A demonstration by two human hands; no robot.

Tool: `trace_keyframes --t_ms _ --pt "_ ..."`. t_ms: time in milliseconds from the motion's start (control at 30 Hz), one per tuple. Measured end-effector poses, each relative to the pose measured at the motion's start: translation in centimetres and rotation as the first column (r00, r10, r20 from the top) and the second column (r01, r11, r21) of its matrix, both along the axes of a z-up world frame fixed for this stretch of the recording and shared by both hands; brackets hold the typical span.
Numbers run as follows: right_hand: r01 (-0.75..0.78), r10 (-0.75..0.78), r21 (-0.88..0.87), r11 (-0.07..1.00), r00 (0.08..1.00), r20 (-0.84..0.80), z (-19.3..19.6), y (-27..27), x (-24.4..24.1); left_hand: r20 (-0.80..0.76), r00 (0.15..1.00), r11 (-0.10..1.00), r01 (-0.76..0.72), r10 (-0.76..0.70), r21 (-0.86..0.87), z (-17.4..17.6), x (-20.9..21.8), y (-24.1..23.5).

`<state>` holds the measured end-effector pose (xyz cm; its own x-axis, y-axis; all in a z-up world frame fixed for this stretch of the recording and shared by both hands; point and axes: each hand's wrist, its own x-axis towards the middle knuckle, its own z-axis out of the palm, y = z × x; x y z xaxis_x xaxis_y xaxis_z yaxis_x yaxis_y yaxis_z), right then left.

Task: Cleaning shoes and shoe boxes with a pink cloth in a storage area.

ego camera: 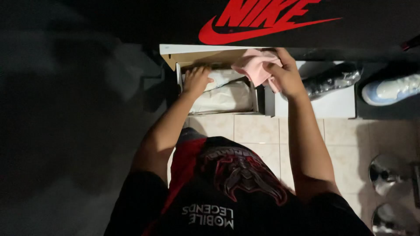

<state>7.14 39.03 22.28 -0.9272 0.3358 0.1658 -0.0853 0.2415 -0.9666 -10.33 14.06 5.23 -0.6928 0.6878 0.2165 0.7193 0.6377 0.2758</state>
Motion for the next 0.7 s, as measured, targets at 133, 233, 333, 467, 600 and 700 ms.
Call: trace_keyframes --t_ms 133,233,333,467,600,700 --pt "-0.025 0.048 -0.292 0.956 0.996 0.070 -0.1 1.7 0.5 -0.446 0.894 0.972 0.068 0.040 0.223 5.0 2.4 -2.5" --pt "-0.081 0.120 -0.408 0.909 0.990 0.071 3.8 0.0 1.4 -0.285 0.957 0.930 0.145 -0.045 0.339 10.6 5.8 -5.0" --pt "-0.143 0.223 -0.576 0.805 0.972 0.071 6.4 -1.3 2.6 -0.158 0.982 0.902 0.160 -0.104 0.401 14.1 9.5 -8.4" --pt "-0.019 0.142 -0.490 0.871 0.966 0.215 8.1 -4.0 5.8 0.384 0.904 0.791 -0.094 -0.186 0.605 13.4 14.0 -14.5" --pt "0.070 0.115 -0.533 0.843 0.945 0.305 5.0 -5.2 9.5 0.764 0.609 0.652 -0.494 -0.212 0.575 11.0 17.7 -20.6" --pt "-0.075 0.311 -0.742 0.666 0.932 0.185 5.1 -10.1 11.2 0.753 0.638 0.586 -0.551 -0.163 0.594 3.2 17.3 -23.7"
